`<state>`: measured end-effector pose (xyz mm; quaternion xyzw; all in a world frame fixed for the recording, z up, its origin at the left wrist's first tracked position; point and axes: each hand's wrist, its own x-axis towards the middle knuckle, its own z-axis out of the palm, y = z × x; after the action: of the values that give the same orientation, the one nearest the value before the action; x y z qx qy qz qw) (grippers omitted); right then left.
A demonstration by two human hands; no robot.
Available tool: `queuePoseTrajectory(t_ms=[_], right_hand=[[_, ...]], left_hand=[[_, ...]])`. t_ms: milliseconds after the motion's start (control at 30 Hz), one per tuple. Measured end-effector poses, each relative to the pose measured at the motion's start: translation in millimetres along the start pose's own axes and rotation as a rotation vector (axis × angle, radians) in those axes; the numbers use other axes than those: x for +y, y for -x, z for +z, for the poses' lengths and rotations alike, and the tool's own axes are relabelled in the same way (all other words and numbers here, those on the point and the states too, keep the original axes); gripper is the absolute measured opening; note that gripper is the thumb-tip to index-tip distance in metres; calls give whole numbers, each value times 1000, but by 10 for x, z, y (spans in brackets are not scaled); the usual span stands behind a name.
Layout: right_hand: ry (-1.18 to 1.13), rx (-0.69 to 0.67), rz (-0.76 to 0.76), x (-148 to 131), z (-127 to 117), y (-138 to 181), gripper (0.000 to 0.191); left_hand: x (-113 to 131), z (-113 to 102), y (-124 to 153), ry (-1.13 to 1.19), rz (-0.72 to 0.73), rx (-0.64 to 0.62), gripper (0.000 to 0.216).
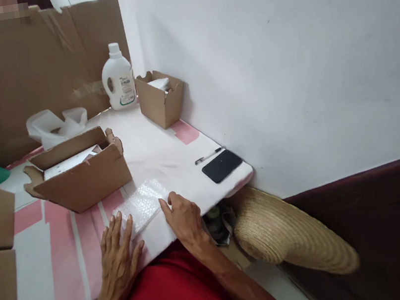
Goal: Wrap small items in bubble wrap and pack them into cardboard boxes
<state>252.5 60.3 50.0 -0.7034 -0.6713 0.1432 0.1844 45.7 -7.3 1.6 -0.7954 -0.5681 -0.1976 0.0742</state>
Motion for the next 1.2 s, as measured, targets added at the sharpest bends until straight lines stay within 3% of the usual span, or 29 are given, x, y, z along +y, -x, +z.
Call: queuePoseTrajectory(t_ms=[100, 200, 267, 400, 500, 600, 800, 933, 1200], right_hand=[[-24, 26, -339, -197, 28, 110, 31], [-111, -23, -774, -356, 281, 139, 45], [-114, -66, -899, -352, 491, 108, 58], [-47, -127, -850, -52, 713, -23, 74], [22, -120, -692, 242, 662, -144, 78], [82, -114, -554, 412, 573, -240, 78], [90, -137, -558, 434, 553, -299, 87], [84, -138, -553, 440, 579, -301, 90], [50, -114, -571, 470, 591, -341, 83]], left_hand=[[-25, 62, 75, -2, 17, 12, 72], [-74, 187, 145, -14, 139, 66, 73], [-101, 248, 169, -37, 175, 71, 75], [-92, 248, 151, -73, 107, -44, 73], [-60, 198, 115, -61, 59, -113, 73], [-83, 150, 84, -37, 54, -107, 71], [-427, 52, 4, 129, 172, -112, 64], [-644, 26, -144, 52, 247, -138, 44], [-610, -136, -446, -13, 510, -124, 33]])
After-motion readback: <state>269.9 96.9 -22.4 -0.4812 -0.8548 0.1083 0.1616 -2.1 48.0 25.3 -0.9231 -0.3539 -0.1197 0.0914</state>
